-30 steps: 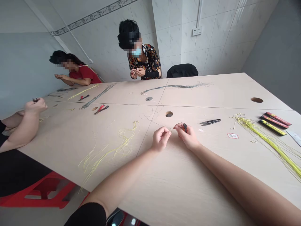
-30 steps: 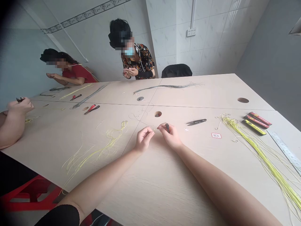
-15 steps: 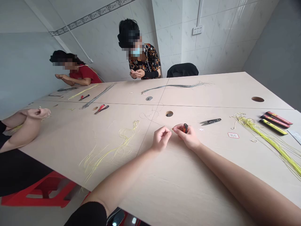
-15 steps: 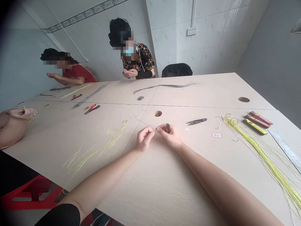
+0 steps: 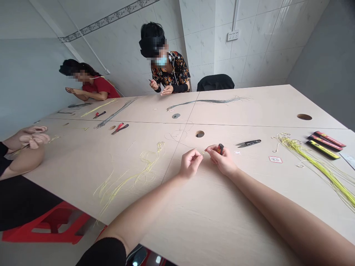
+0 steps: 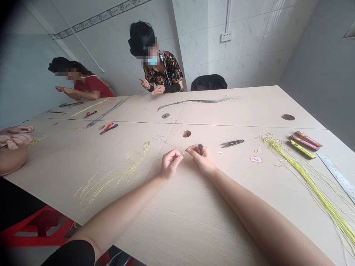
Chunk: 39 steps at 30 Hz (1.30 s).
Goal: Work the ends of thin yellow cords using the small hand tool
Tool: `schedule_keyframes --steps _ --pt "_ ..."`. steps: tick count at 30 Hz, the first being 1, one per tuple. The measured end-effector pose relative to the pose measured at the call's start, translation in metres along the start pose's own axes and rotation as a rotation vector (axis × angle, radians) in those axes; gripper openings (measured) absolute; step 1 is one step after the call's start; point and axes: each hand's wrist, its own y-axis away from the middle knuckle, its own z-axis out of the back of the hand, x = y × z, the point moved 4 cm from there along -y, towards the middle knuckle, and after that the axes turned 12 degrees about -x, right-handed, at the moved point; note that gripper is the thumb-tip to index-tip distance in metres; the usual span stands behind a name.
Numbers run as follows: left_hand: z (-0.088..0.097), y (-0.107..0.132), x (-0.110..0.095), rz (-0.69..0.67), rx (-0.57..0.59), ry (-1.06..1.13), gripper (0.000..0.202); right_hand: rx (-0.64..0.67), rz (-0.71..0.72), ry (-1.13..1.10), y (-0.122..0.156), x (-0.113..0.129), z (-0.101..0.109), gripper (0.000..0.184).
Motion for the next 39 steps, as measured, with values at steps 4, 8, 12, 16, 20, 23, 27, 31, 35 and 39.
schedule_keyframes --steps 4,8,12,16,20,23,27,31,35,39 --pt "0.000 0.000 0.000 -0.015 0.003 -0.005 0.032 0.017 0.009 0.014 0.000 0.001 -0.001 0.035" --pt "0.000 0.000 0.002 -0.002 0.008 -0.015 0.034 0.036 0.052 0.079 0.002 0.004 -0.002 0.035" --pt "0.000 0.000 0.002 -0.010 0.009 -0.020 0.034 0.057 0.070 0.127 0.003 0.005 -0.003 0.036" --pt "0.001 0.000 0.000 -0.045 0.002 -0.019 0.032 0.037 0.055 0.130 0.003 0.007 -0.004 0.038" --pt "0.002 0.000 -0.001 -0.118 0.003 -0.034 0.028 0.025 0.040 0.133 0.003 0.007 -0.005 0.039" --pt "0.003 -0.001 -0.003 -0.199 0.012 -0.084 0.024 0.019 0.047 0.148 0.003 0.006 -0.005 0.039" --pt "0.003 -0.002 -0.007 -0.279 -0.002 -0.172 0.022 -0.018 0.140 0.323 -0.002 0.019 0.004 0.038" --pt "0.003 -0.003 -0.010 -0.344 -0.029 -0.249 0.019 -0.040 0.420 0.675 -0.013 0.064 0.024 0.030" --pt "0.002 -0.002 -0.009 -0.342 -0.011 -0.314 0.016 -0.059 0.736 0.988 -0.011 0.135 0.048 0.021" --pt "0.000 -0.001 -0.008 -0.291 0.040 -0.346 0.018 -0.267 0.980 1.261 0.019 0.217 0.095 0.025"
